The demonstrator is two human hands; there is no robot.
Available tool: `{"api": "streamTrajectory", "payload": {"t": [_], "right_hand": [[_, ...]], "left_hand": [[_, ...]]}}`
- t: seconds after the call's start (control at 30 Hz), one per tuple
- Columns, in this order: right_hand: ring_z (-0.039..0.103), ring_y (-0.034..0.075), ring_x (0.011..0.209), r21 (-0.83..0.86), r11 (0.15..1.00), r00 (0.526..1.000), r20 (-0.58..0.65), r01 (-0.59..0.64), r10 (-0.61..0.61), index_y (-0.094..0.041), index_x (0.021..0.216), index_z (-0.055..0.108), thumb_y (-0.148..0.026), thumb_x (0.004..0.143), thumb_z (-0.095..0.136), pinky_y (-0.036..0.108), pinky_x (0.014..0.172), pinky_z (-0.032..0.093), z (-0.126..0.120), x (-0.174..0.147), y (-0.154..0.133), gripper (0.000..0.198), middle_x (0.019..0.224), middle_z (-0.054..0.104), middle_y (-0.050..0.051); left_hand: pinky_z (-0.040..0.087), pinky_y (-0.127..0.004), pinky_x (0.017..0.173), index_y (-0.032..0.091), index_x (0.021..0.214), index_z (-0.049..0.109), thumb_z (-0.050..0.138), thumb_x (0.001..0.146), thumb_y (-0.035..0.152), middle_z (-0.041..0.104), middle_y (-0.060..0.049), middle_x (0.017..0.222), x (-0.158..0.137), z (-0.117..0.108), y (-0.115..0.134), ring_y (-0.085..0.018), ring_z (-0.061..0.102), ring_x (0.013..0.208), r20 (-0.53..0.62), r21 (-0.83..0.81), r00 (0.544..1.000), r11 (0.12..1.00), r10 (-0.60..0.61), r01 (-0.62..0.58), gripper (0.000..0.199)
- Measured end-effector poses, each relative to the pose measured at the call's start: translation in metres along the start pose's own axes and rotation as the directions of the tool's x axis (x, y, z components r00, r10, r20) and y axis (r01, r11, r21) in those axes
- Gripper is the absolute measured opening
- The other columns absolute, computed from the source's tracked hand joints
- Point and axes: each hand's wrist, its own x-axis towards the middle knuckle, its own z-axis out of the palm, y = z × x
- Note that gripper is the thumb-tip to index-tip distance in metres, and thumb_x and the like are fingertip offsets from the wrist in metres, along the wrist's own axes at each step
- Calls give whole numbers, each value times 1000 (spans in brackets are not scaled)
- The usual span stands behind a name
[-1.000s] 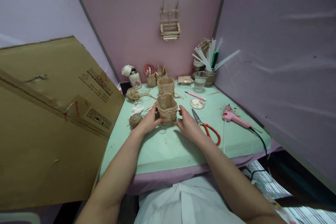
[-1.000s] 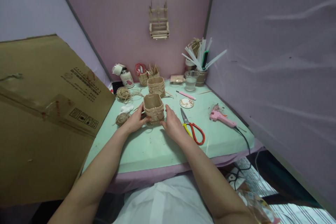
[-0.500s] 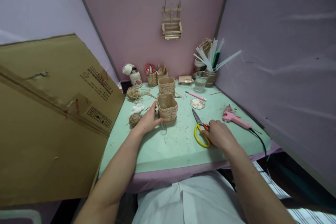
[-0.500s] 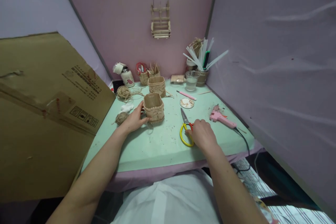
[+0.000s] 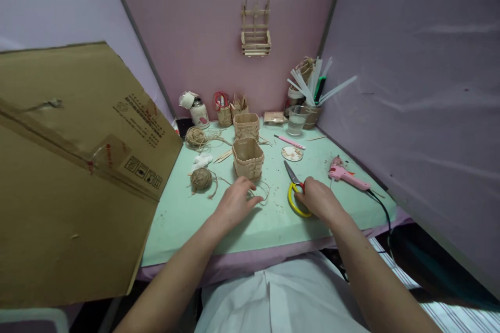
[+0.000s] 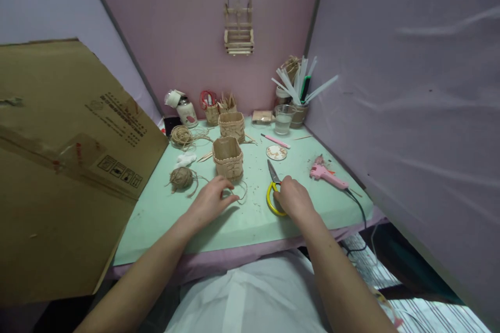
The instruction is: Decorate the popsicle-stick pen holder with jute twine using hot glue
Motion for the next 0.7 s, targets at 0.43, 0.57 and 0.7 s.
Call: {"api": "streamTrajectory", "payload": {"t": [0.43, 0.57, 0.7], "right_hand": [[49, 11, 61, 781, 624, 981, 131, -12, -146, -20, 100, 54, -48, 71, 71, 23, 53, 37, -8, -37, 32, 44, 82, 56, 0], [33, 6, 50, 868, 488, 897, 288, -97, -335, -22, 103, 50, -64, 72, 67, 22, 46, 27, -14, -73, 32, 55, 72, 45, -6], [32, 6, 49, 862, 472, 819, 399, -183, -412, -23, 98, 47, -70, 75, 61, 21, 44, 22, -14, -92, 29, 55, 67, 38, -8]], "left_hand": [[45, -28, 76, 20, 86, 71, 53, 89, 21, 69, -4, 87, -5, 30, -3, -18, 62, 82, -36, -74, 999, 997, -4, 1, 18], [45, -28, 76, 19, 88, 72, 54, 90, 23, 71, -5, 87, -10, 29, -3, -18, 62, 82, -86, -106, 996, 994, -20, 11, 18], [46, -29, 78, 19, 87, 72, 52, 91, 24, 72, -6, 88, -13, 26, -3, -18, 63, 83, -147, -122, 988, 992, -37, 19, 21]]}}
